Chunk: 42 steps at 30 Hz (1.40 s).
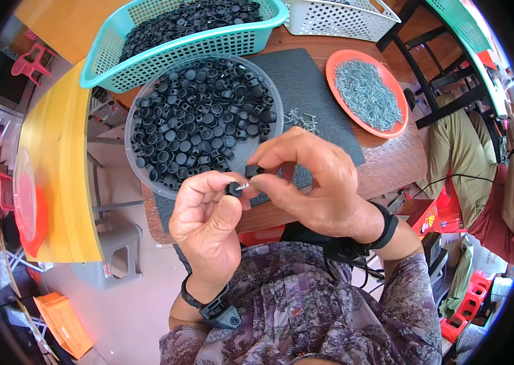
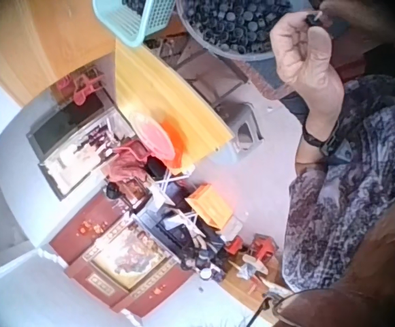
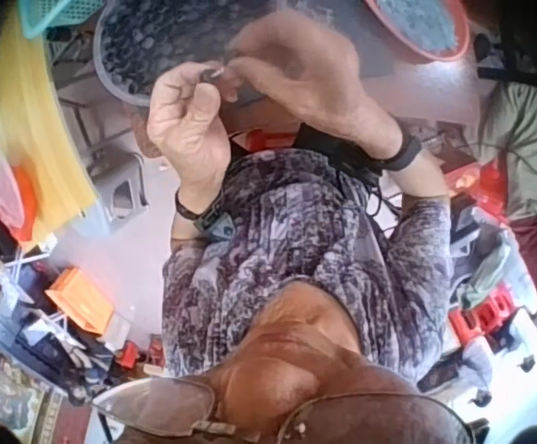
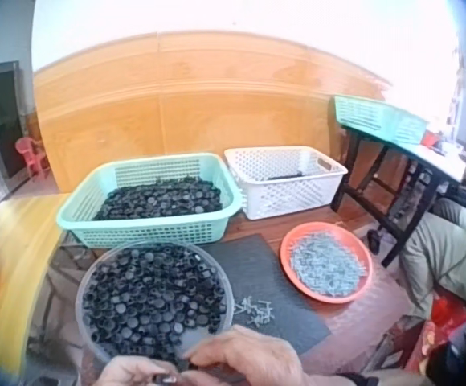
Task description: Manually assembling small black plastic caps with metal screws.
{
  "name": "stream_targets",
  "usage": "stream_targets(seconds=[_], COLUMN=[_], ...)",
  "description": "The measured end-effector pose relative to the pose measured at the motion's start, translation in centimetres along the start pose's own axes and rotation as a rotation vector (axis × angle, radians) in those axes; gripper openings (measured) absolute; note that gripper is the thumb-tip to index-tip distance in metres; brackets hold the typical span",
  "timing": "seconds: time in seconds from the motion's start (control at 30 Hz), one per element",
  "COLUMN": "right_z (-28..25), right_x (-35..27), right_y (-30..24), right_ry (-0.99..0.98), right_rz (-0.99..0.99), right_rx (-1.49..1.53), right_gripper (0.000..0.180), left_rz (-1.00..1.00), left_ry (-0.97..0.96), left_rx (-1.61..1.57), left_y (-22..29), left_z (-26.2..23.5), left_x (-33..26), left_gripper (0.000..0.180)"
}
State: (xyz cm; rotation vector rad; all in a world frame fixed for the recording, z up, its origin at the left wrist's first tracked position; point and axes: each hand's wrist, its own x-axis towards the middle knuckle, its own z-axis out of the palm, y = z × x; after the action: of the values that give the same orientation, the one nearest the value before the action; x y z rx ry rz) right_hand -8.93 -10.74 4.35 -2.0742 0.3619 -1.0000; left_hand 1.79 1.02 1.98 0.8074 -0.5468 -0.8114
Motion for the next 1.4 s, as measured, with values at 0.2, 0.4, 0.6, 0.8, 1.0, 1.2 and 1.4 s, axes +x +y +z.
stream_targets(seconds=[0.2,0.4,0.6,0.8,1.0,1.2,1.4], right_z=[-1.3,-1.8,-1.9,-2.1,-2.3,-2.5,-2.5], right_x=[-0.7,-1.1,-2.1,-2.3,-2.6,-3.0,-3.3], right_y=[0.1,0.8,1.2,1.4,1.0,1.3,2.1], right_ry=[0.000,0.007,0.006,0.012,-0.060,-0.019,-0.015], right_rz=[-0.156,-0.238,-0.181,-0.121,0.174,0.605,0.721], right_rx=[0.011,-0.054,-0.038,0.072,0.257,0.883,1.114], right_gripper=[0.031,0.038,0.035,0.033,0.025,0.020,0.020], left_rz=[-0.018,-0.003,-0.073,-0.093,-0.080,-0.059,-0.068], left_ry=[0.008,-0.009,-0.030,-0.043,-0.045,-0.068,-0.030], left_rx=[0.024,0.025,-0.018,-0.016,0.028,0.048,0.176], left_y=[-0.3,-0.6,-1.2,-1.4,-1.0,-1.0,-0.9], left_z=[1.0,1.8,1.3,1.4,1.4,1.5,2.1], left_x=[-0.2,0.3,0.3,0.2,0.0,0.2,0.0], left_gripper=[0.026,0.027,0.027,0.028,0.029,0.026,0.026])
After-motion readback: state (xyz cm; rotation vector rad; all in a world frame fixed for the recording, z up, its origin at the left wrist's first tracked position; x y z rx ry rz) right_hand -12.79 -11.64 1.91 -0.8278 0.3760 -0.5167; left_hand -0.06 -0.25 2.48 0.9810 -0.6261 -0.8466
